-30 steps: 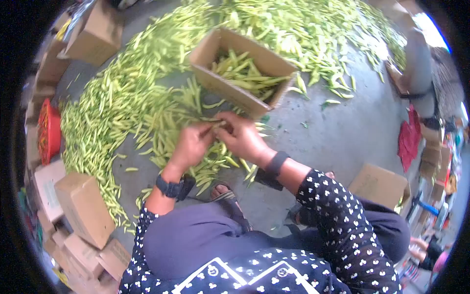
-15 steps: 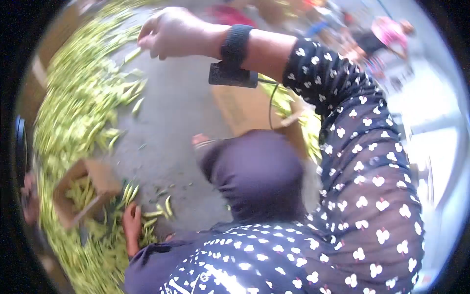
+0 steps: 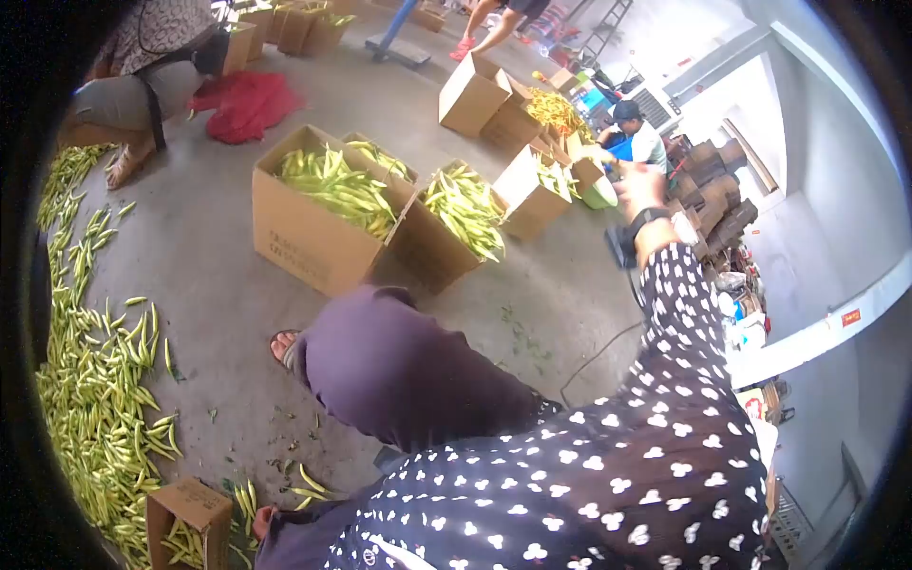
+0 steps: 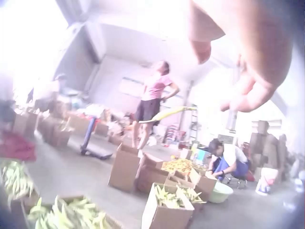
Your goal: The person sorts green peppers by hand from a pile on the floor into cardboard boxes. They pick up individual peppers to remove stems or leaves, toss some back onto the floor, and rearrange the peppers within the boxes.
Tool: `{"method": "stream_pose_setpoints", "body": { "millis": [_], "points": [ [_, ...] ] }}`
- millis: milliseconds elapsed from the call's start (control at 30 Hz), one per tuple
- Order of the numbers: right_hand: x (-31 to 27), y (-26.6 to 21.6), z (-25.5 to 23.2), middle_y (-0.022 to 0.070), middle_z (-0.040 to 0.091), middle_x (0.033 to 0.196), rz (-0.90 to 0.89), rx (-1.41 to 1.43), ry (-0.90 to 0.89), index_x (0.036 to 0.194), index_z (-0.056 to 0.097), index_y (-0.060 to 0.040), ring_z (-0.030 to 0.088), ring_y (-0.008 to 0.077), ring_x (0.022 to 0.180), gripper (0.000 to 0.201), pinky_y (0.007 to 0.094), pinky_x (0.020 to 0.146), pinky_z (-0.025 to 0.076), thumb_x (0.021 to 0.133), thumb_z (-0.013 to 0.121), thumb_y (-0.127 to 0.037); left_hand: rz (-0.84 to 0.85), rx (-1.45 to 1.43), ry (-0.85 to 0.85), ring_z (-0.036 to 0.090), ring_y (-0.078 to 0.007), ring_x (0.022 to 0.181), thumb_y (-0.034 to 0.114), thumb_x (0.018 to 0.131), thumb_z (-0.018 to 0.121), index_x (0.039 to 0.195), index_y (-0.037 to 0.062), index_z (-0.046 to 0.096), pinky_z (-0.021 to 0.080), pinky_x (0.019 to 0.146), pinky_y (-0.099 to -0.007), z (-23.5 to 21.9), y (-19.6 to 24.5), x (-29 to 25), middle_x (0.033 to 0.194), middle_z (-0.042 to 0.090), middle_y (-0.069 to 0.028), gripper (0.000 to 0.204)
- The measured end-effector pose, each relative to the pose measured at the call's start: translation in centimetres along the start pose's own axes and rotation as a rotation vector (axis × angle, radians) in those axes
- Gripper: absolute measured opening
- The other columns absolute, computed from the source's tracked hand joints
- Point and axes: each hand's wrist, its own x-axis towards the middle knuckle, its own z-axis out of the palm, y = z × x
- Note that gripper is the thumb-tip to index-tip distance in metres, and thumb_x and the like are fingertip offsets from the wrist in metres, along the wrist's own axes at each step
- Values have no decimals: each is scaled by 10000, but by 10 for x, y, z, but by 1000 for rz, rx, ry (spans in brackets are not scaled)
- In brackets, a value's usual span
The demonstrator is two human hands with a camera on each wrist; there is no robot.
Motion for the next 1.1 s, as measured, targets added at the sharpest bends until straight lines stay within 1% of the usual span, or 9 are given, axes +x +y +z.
{"method": "stream_pose_setpoints", "body": {
  "millis": [33, 133, 267, 467, 567, 700, 900, 1033, 1100],
  "points": [
    [31, -3, -10, 118, 634, 783, -148, 67, 443, 913, 609, 13, 616, 183, 593, 167, 341, 439, 454, 852, 592, -141, 11, 36, -7, 540, -136, 681, 97, 859, 621, 993, 2, 599, 460, 639, -302, -3, -4, 4, 773, 602, -44, 166],
    [43, -46, -1, 80, 624, 799, -90, 361, 320, 1062, 590, 29, 618, 219, 637, 285, 319, 501, 477, 848, 612, -156, -30, -46, 71, 537, -139, 702, 96, 864, 622, 996, 1, 590, 459, 652, -306, 3, 6, -14, 785, 598, -48, 166],
    [-37, -118, 114, 40, 662, 916, -535, -50, -176, 1131, 612, -63, 624, 112, 718, 288, 257, 616, 476, 897, 591, -229, -11, -218, 294, 597, -189, 847, 74, 844, 608, 1098, -10, 591, 485, 768, -315, 9, 94, -56, 979, 636, -146, 268],
    [-331, -246, 253, -4, 590, 805, -1299, -17, -1438, 1047, 612, -16, 548, 54, 711, 184, 218, 649, 448, 927, 571, -148, -146, 226, 842, 489, -381, 1155, 168, 776, 703, 1159, 45, 599, 390, 979, -455, -4, 122, -141, 1186, 566, -202, 415],
    [-463, -236, 281, 26, 590, 813, -1652, -114, -1898, 1065, 601, -19, 556, 75, 691, 215, 244, 628, 466, 883, 628, -130, -372, 251, 1103, 378, -391, 1273, 232, 662, 809, 1313, 83, 476, 338, 1034, -479, 5, 116, -202, 1416, 372, -209, 747],
    [-598, -178, 315, 148, 646, 970, -1997, -196, -2025, 1235, 512, -62, 661, 193, 783, 441, 330, 668, 523, 827, 673, -107, -638, 194, 1194, 262, -424, 1349, 330, 568, 865, 1441, 123, 296, 298, 1072, -487, 62, 95, -266, 1483, 230, -250, 1062],
    [-645, -104, 327, 187, 671, 833, -2039, 2, -1825, 1231, 504, -51, 668, 349, 755, 511, 427, 680, 521, 783, 683, -218, -916, 150, 888, 115, -515, 1376, 466, 460, 880, 1502, 144, 106, 183, 1037, -678, 144, 96, -267, 1497, 81, -327, 1337],
    [-622, -92, 274, 199, 659, 990, -1630, -216, -2347, 1401, 332, -114, 666, 352, 790, 715, 409, 720, 543, 761, 649, -78, -797, 188, 1009, 112, -530, 1370, 418, 479, 872, 1485, 165, 200, 192, 1035, -673, 124, 94, -228, 1507, 77, -308, 1236],
    [-620, -79, 279, 216, 569, 1190, -1782, -148, -2437, 1407, 331, -134, 621, 342, 987, 732, 410, 808, 532, 742, 623, -41, -729, 167, 1052, 127, -530, 1366, 383, 493, 869, 1473, 170, 236, 199, 1039, -664, 99, 104, -222, 1507, 84, -303, 1186]
  ]
}}
